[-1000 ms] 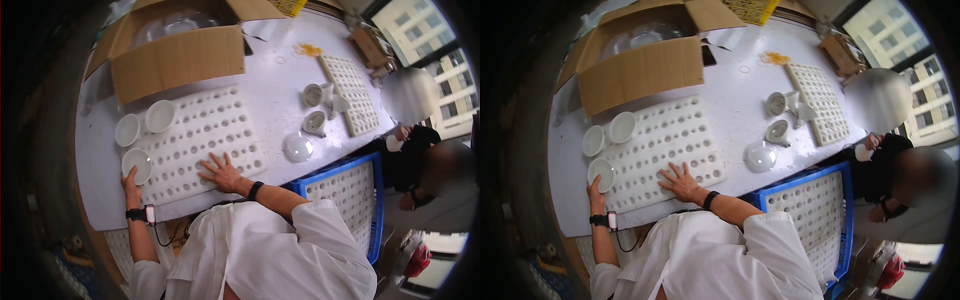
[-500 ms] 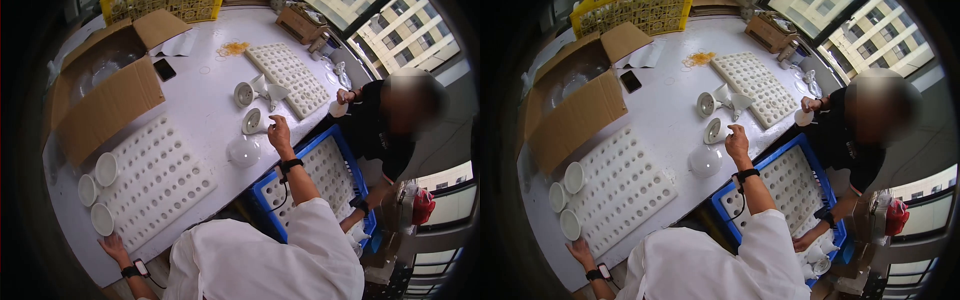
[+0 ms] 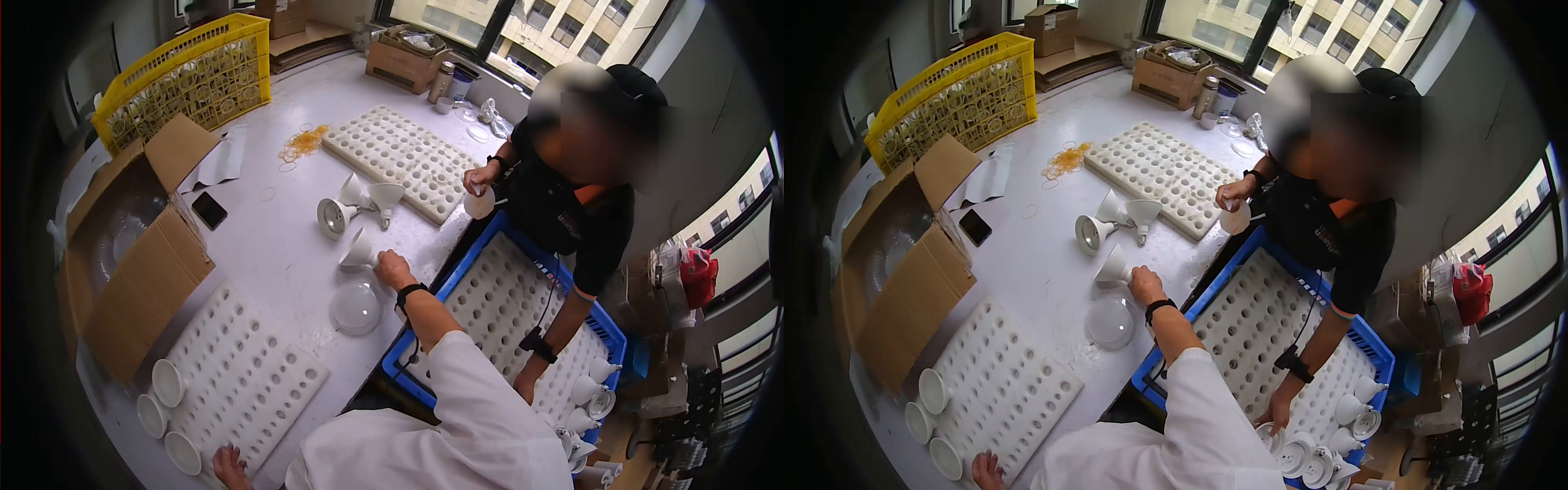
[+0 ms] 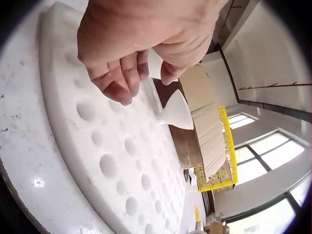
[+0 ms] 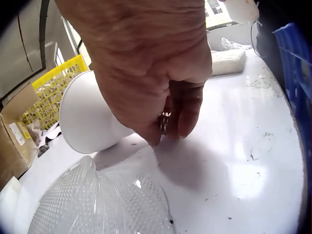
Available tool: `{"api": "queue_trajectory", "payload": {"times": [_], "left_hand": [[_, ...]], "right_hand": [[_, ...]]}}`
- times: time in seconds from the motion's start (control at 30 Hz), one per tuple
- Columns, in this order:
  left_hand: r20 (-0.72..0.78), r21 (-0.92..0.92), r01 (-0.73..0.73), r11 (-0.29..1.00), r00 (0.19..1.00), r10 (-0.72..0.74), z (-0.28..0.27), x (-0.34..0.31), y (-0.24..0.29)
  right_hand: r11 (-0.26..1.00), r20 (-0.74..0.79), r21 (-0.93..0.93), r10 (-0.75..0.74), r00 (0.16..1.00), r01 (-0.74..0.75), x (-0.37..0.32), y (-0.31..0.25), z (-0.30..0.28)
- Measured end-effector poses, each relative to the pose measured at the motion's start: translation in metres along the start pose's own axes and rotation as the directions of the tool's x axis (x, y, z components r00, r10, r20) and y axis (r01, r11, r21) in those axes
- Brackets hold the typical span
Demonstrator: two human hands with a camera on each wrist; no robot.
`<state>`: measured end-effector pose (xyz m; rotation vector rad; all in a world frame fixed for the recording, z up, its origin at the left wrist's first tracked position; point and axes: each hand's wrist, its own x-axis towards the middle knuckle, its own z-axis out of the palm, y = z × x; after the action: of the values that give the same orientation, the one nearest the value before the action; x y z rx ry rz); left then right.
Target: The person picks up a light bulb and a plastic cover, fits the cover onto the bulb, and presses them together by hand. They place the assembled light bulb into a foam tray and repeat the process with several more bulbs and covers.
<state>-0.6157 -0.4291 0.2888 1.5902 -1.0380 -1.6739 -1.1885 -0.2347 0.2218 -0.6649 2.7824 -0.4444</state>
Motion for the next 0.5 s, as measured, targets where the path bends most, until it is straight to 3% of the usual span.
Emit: {"api": "queue_trajectory", "payload": {"times": [0.07, 0.1, 0.13, 0.17, 0.27, 0.3, 0.37, 0.4, 0.43, 0.47, 0.5], "left_hand": [[0.140, 0.138, -0.035, 0.990, 0.990, 0.015, 0.023, 0.007, 0.005], [0.148, 0.143, -0.034, 0.989, 0.989, 0.013, 0.035, 0.011, 0.009], [0.324, 0.225, -0.048, 0.973, 0.946, -0.028, 0.053, 0.011, 0.017], [0.486, 0.300, -0.078, 0.951, 0.870, -0.082, 0.074, 0.011, 0.025], [0.677, 0.077, -0.113, 0.991, 0.735, 0.031, 0.147, -0.003, 0.034], [0.723, 0.010, -0.137, 0.991, 0.685, 0.087, 0.168, -0.010, 0.035], [0.767, -0.061, -0.112, 0.992, 0.630, 0.118, 0.201, -0.023, 0.038], [0.795, -0.125, -0.081, 0.989, 0.588, 0.149, 0.207, -0.027, 0.036], [0.799, -0.126, -0.077, 0.989, 0.583, 0.147, 0.208, -0.028, 0.033], [0.782, -0.143, -0.061, 0.988, 0.604, 0.150, 0.209, -0.029, 0.031], [0.765, -0.158, -0.042, 0.986, 0.627, 0.150, 0.209, -0.029, 0.029]], "right_hand": [[0.999, -0.001, 0.037, 0.018, 1.000, -0.018, -0.010, -0.010, -0.014], [0.987, -0.044, 0.148, -0.055, 0.998, 0.061, -0.018, -0.019, -0.021], [0.957, -0.098, 0.251, -0.123, 0.988, 0.144, -0.026, -0.030, -0.028], [0.886, -0.044, 0.437, -0.153, 0.987, 0.157, -0.040, -0.050, -0.039], [0.604, 0.033, 0.771, -0.353, 0.935, 0.200, -0.102, -0.111, -0.045], [0.568, 0.135, 0.810, -0.420, 0.897, 0.144, -0.122, -0.129, -0.042], [0.540, 0.182, 0.823, -0.544, 0.819, 0.176, -0.164, -0.157, -0.037], [0.554, 0.165, 0.793, -0.597, 0.785, 0.255, -0.180, -0.166, -0.031], [0.514, 0.047, 0.747, -0.674, 0.737, 0.423, -0.190, -0.169, -0.012], [0.557, 0.060, 0.673, -0.697, 0.715, 0.486, -0.201, -0.175, -0.002], [0.480, -0.028, 0.727, -0.694, 0.719, 0.492, -0.212, -0.180, 0.004]]}}
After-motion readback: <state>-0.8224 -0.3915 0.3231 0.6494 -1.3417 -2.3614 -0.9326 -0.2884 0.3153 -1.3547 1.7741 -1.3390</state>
